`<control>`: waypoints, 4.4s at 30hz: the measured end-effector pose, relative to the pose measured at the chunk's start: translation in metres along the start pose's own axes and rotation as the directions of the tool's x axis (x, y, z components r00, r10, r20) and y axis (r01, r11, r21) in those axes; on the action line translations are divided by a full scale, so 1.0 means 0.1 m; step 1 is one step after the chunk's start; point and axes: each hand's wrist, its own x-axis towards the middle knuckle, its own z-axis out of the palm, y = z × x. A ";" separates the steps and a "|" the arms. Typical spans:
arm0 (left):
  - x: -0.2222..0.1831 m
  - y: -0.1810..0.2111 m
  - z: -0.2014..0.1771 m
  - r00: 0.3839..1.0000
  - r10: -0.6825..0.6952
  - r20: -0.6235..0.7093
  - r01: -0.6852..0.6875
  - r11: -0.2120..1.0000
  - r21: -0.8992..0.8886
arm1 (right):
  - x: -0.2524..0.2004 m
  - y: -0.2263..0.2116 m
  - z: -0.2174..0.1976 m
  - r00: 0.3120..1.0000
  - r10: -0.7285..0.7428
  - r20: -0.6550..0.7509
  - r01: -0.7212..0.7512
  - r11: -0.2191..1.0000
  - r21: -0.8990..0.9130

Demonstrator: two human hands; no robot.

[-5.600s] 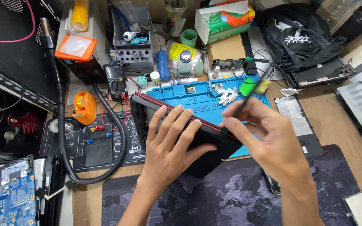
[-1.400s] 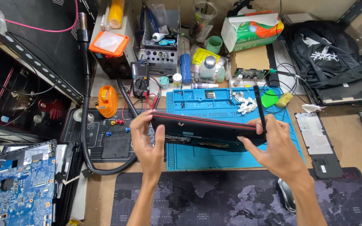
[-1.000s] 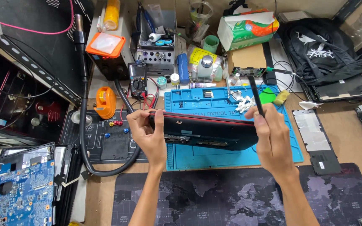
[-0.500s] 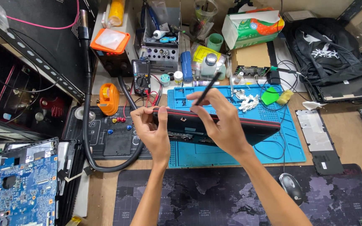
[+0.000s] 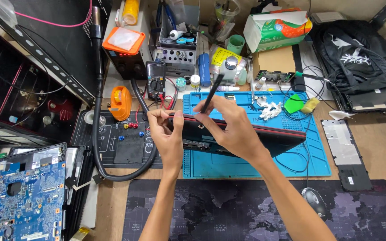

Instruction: Opening a laptop casing and inspecting internal components using a prying tool

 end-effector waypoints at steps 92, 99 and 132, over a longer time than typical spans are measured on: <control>0.01 0.02 0.00 0.998 0.034 0.051 -0.035 0.999 0.016 | 0.20 -0.01 -0.06 0.936 0.220 0.276 -0.249 0.966 0.075; 0.02 -0.01 0.00 0.998 0.042 0.055 -0.044 0.999 0.029 | 0.14 0.02 -0.07 0.960 0.170 0.223 -0.195 0.976 0.093; 0.01 0.02 -0.02 0.997 0.040 0.070 -0.046 0.995 0.087 | -0.18 0.15 -0.63 0.927 0.258 0.273 -0.265 0.964 -0.014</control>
